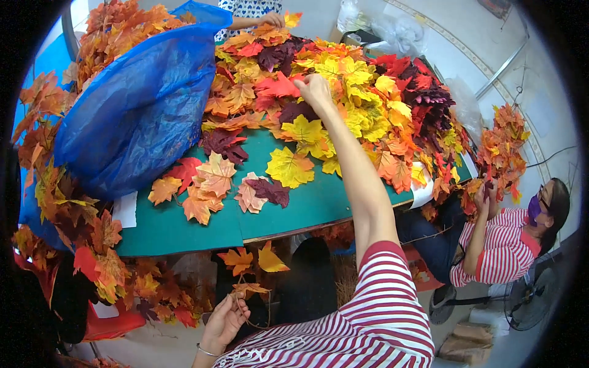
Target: The person attaches individual artificial maple leaves to a stem by hand to create a decorative branch.
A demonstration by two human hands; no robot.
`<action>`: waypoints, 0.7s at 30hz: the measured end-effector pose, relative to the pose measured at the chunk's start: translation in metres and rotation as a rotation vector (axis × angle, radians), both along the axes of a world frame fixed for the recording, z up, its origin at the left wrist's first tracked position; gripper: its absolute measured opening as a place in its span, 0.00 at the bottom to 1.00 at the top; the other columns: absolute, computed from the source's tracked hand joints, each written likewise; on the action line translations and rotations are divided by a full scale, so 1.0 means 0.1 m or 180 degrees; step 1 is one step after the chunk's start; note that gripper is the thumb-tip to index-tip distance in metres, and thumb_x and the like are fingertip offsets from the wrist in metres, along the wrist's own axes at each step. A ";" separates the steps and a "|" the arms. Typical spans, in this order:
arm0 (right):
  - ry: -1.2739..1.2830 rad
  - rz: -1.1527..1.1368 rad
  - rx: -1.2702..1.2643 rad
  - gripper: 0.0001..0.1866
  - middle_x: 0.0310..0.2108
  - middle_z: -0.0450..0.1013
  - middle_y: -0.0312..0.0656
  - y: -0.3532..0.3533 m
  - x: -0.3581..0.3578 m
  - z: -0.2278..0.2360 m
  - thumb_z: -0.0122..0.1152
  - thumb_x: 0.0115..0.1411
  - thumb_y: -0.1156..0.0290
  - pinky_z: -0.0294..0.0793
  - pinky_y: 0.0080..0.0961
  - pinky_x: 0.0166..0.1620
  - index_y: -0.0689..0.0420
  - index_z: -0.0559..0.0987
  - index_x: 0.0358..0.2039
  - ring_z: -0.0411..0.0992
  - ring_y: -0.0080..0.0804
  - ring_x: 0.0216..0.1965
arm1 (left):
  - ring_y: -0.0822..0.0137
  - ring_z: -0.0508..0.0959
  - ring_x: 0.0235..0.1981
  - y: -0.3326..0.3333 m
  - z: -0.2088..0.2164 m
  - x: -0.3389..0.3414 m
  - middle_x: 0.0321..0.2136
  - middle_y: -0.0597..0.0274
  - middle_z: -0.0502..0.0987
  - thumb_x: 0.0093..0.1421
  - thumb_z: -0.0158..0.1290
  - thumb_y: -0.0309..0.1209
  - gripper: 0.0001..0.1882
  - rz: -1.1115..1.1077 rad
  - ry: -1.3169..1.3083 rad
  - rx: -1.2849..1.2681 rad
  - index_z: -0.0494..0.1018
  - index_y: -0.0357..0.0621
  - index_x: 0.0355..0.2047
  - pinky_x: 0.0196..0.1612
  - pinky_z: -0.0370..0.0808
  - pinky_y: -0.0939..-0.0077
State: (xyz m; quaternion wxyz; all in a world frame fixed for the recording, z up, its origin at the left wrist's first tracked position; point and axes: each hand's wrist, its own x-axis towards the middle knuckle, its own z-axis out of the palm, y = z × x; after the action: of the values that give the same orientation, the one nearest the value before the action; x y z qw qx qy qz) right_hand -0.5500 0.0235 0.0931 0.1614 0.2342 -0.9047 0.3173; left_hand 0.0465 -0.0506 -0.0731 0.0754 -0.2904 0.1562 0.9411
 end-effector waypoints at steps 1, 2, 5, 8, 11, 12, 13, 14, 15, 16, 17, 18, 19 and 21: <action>-0.0256 -0.0219 0.0178 0.23 0.38 0.82 0.56 -0.05 -0.19 0.00 0.69 0.57 0.55 0.79 0.38 0.48 0.65 0.85 0.39 0.82 0.45 0.39 | 0.67 0.80 0.40 -0.02 0.01 -0.02 0.37 0.62 0.77 0.75 0.46 0.36 0.15 0.0045 0.0029 0.0089 0.72 0.38 0.52 0.47 0.82 0.70; -0.0656 -0.0294 0.0153 0.31 0.45 0.80 0.55 -0.16 -0.22 0.08 0.72 0.55 0.55 0.80 0.39 0.46 0.64 0.80 0.52 0.81 0.44 0.41 | 0.67 0.79 0.40 -0.04 0.02 -0.04 0.36 0.61 0.77 0.75 0.46 0.36 0.15 0.0100 0.0033 0.0091 0.72 0.38 0.52 0.46 0.82 0.71; -0.1469 -0.0072 0.0350 0.42 0.50 0.78 0.53 -0.33 -0.26 0.33 0.76 0.51 0.58 0.81 0.39 0.42 0.62 0.70 0.63 0.80 0.41 0.42 | 0.67 0.79 0.39 -0.07 0.00 -0.07 0.36 0.61 0.77 0.75 0.46 0.36 0.14 0.0211 -0.0093 0.0125 0.72 0.38 0.52 0.45 0.82 0.73; -0.1648 0.0336 0.0599 0.50 0.49 0.77 0.49 -0.33 -0.14 0.36 0.80 0.47 0.59 0.80 0.36 0.40 0.55 0.65 0.68 0.78 0.37 0.42 | 0.69 0.81 0.41 -0.09 -0.06 -0.07 0.37 0.63 0.79 0.75 0.46 0.35 0.15 0.0179 0.0077 0.0006 0.71 0.40 0.55 0.47 0.81 0.71; -0.1536 0.0607 0.1025 0.48 0.49 0.77 0.46 -0.29 -0.06 0.19 0.82 0.43 0.61 0.79 0.33 0.41 0.51 0.71 0.66 0.78 0.34 0.42 | 0.68 0.79 0.39 -0.11 -0.01 -0.14 0.35 0.62 0.77 0.75 0.46 0.34 0.14 0.0177 -0.0046 0.0109 0.72 0.39 0.52 0.45 0.82 0.73; -0.0219 0.0674 0.0969 0.44 0.47 0.78 0.46 -0.12 -0.24 -0.07 0.82 0.43 0.61 0.78 0.33 0.41 0.50 0.75 0.62 0.78 0.34 0.41 | 0.68 0.79 0.39 -0.10 -0.02 -0.20 0.35 0.62 0.77 0.75 0.46 0.34 0.14 0.0112 -0.0009 0.0132 0.72 0.39 0.52 0.45 0.82 0.73; 0.1060 0.0802 0.0883 0.39 0.45 0.78 0.45 -0.13 -0.23 -0.20 0.82 0.42 0.62 0.78 0.32 0.40 0.49 0.78 0.58 0.78 0.34 0.39 | 0.68 0.80 0.39 -0.11 -0.05 -0.21 0.35 0.62 0.77 0.75 0.46 0.34 0.13 0.0080 0.0006 0.0117 0.72 0.39 0.52 0.44 0.82 0.73; -0.0259 0.0931 0.0861 0.28 0.42 0.78 0.47 -0.13 -0.33 -0.14 0.83 0.41 0.63 0.76 0.31 0.41 0.50 0.84 0.45 0.78 0.35 0.38 | 0.68 0.80 0.39 -0.11 -0.06 -0.21 0.35 0.62 0.77 0.74 0.47 0.33 0.13 0.0047 0.0024 0.0101 0.72 0.39 0.53 0.44 0.82 0.73; -0.0288 0.0966 0.0849 0.28 0.42 0.78 0.47 -0.20 -0.25 -0.09 0.83 0.41 0.63 0.76 0.31 0.41 0.50 0.84 0.45 0.78 0.35 0.38 | 0.68 0.80 0.39 -0.11 -0.04 -0.19 0.35 0.62 0.77 0.74 0.47 0.33 0.13 0.0077 -0.0011 0.0092 0.72 0.39 0.53 0.44 0.82 0.73; -0.0383 0.0659 0.0817 0.25 0.40 0.79 0.46 -0.21 -0.19 -0.02 0.83 0.41 0.63 0.76 0.31 0.43 0.50 0.84 0.42 0.78 0.35 0.37 | 0.68 0.80 0.38 -0.11 -0.03 -0.20 0.35 0.62 0.77 0.74 0.47 0.33 0.13 0.0091 -0.0013 0.0091 0.72 0.39 0.52 0.44 0.82 0.73; -0.0477 0.0350 0.0782 0.22 0.38 0.79 0.45 -0.23 -0.14 0.02 0.82 0.41 0.63 0.76 0.31 0.44 0.50 0.84 0.38 0.78 0.35 0.37 | 0.68 0.80 0.38 -0.10 -0.02 -0.20 0.35 0.62 0.77 0.74 0.47 0.33 0.13 0.0104 -0.0014 0.0089 0.72 0.39 0.52 0.44 0.82 0.74; 0.0149 0.0126 0.0993 0.20 0.33 0.79 0.42 -0.24 -0.14 -0.02 0.82 0.42 0.64 0.75 0.30 0.43 0.51 0.83 0.37 0.77 0.34 0.37 | 0.68 0.80 0.38 -0.10 -0.01 -0.18 0.35 0.62 0.77 0.74 0.47 0.33 0.13 0.0106 -0.0016 0.0076 0.72 0.39 0.52 0.44 0.82 0.74; 0.0162 0.0109 0.0982 0.20 0.33 0.79 0.42 -0.21 -0.17 -0.03 0.82 0.42 0.64 0.75 0.30 0.43 0.51 0.83 0.37 0.77 0.34 0.37 | 0.68 0.80 0.38 -0.09 -0.01 -0.19 0.35 0.62 0.77 0.74 0.47 0.32 0.13 0.0107 -0.0044 0.0101 0.72 0.39 0.52 0.44 0.82 0.73; -0.0548 0.0513 0.0596 0.20 0.28 0.77 0.40 -0.16 -0.24 -0.03 0.82 0.42 0.65 0.75 0.31 0.38 0.50 0.83 0.36 0.76 0.32 0.35 | 0.68 0.80 0.38 -0.07 -0.03 -0.18 0.35 0.61 0.78 0.74 0.47 0.32 0.12 0.0096 -0.0056 0.0112 0.72 0.39 0.52 0.44 0.82 0.73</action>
State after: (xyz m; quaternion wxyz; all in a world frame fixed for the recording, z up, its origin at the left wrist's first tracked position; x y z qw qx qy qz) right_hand -0.5742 0.0078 0.0896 0.0348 0.2920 -0.9191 0.2623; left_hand 0.0285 -0.0572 -0.0760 0.0678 -0.2996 0.1345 0.9421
